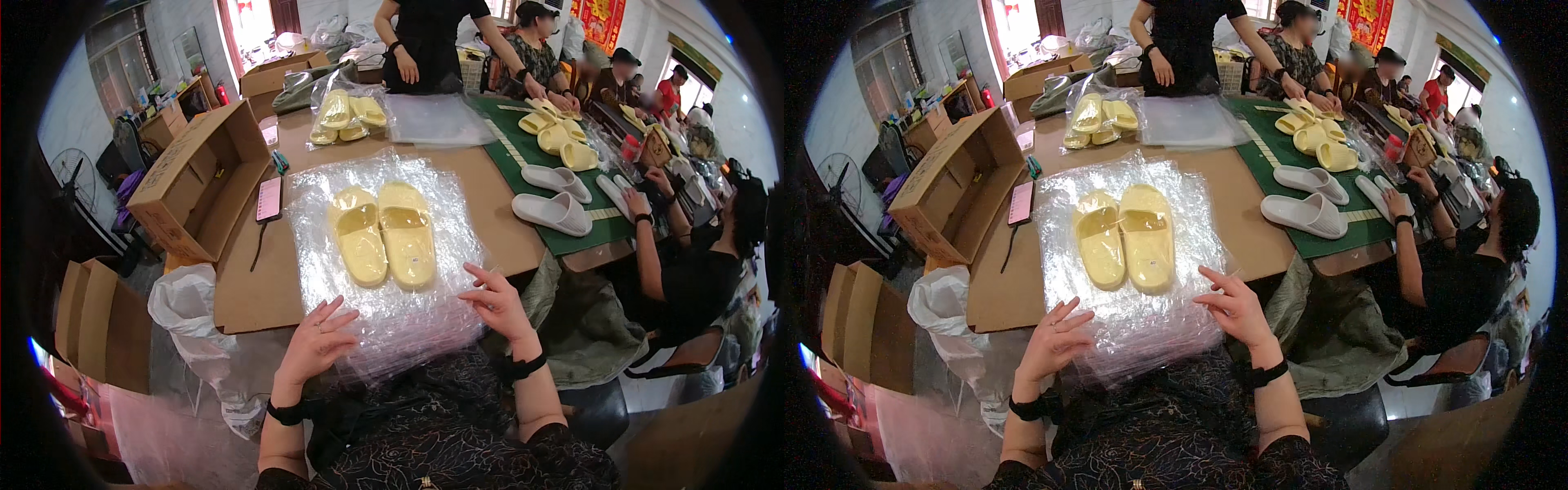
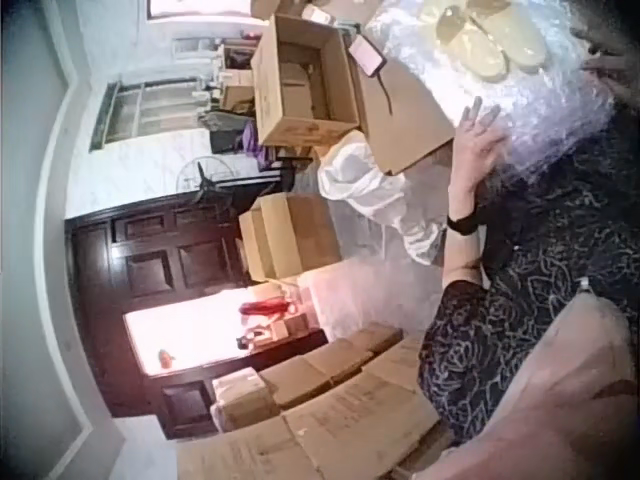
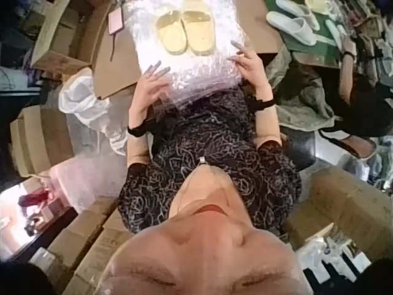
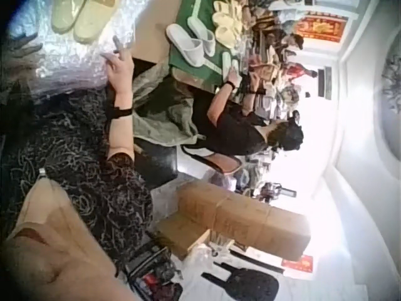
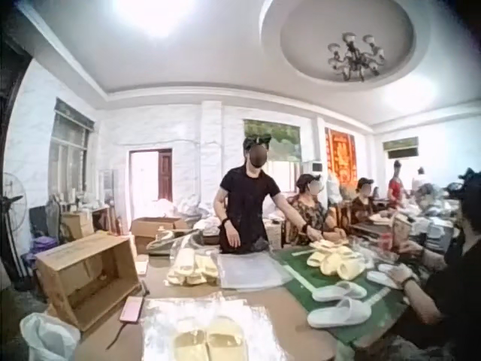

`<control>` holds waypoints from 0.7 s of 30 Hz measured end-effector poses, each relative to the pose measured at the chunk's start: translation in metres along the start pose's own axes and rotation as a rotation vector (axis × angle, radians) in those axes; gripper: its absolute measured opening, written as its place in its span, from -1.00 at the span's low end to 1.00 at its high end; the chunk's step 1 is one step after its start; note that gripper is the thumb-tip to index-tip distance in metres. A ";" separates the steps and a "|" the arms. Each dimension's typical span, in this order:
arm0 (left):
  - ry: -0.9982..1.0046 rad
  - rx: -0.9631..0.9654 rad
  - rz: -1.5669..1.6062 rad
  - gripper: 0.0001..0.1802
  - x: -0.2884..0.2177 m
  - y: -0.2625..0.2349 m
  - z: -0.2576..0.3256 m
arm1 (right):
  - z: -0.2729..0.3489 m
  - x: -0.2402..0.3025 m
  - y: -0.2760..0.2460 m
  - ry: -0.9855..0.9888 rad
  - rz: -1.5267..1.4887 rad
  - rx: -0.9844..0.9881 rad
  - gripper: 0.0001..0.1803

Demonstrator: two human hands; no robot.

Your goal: Sorting and packaging finished slippers into plastic bags in a factory assembly area.

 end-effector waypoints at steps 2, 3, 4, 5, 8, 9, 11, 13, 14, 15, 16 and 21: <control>-0.013 -0.035 -0.004 -0.78 0.003 -0.001 0.003 | 0.000 -0.005 -0.003 0.016 -0.016 -0.006 -0.68; -0.053 -0.088 0.060 -0.79 0.011 -0.001 0.008 | 0.002 -0.012 -0.006 0.036 -0.063 -0.038 -0.73; -0.092 -0.141 0.124 -0.80 0.018 -0.001 0.012 | 0.003 -0.017 -0.007 0.056 -0.110 -0.069 -0.77; -0.093 -0.141 0.122 -0.80 0.020 0.002 0.012 | 0.002 -0.019 -0.008 0.027 -0.113 -0.104 -0.85; -0.206 -0.183 0.213 -0.84 0.029 0.007 0.015 | 0.003 -0.025 -0.002 0.114 -0.227 -0.107 -0.89; -0.284 -0.248 0.287 -0.87 0.033 0.008 0.016 | 0.001 -0.025 0.001 0.112 -0.228 -0.108 -0.89; -0.361 -0.312 0.359 -0.89 0.036 0.010 0.014 | -0.003 -0.029 0.005 0.129 -0.335 -0.232 -0.89; -0.605 -0.399 0.668 -0.86 0.049 0.014 0.013 | -0.009 -0.038 0.016 0.273 -0.443 -0.246 -0.88; -0.602 -0.397 0.666 -0.86 0.051 0.016 0.010 | -0.012 -0.046 0.024 0.419 -0.547 -0.258 -0.85; -0.548 -0.443 0.551 -0.81 0.054 0.012 0.006 | -0.018 -0.049 0.029 0.437 -0.558 -0.302 -0.83; -0.490 -0.487 0.437 -0.76 0.054 0.009 0.001 | -0.023 -0.052 0.031 0.434 -0.557 -0.309 -0.83; -0.624 -0.467 0.117 -0.79 0.061 0.021 -0.012 | -0.030 -0.060 0.035 0.515 0.070 -0.392 -0.84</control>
Point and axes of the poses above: each hand's wrist, its own z-axis away from the middle knuckle, its own y-axis out of the palm, x = y × z, the point moved 5 cm from there along -z, towards the middle knuckle, and after that the axes turned 3 degrees about y, right-handed, at the moved point
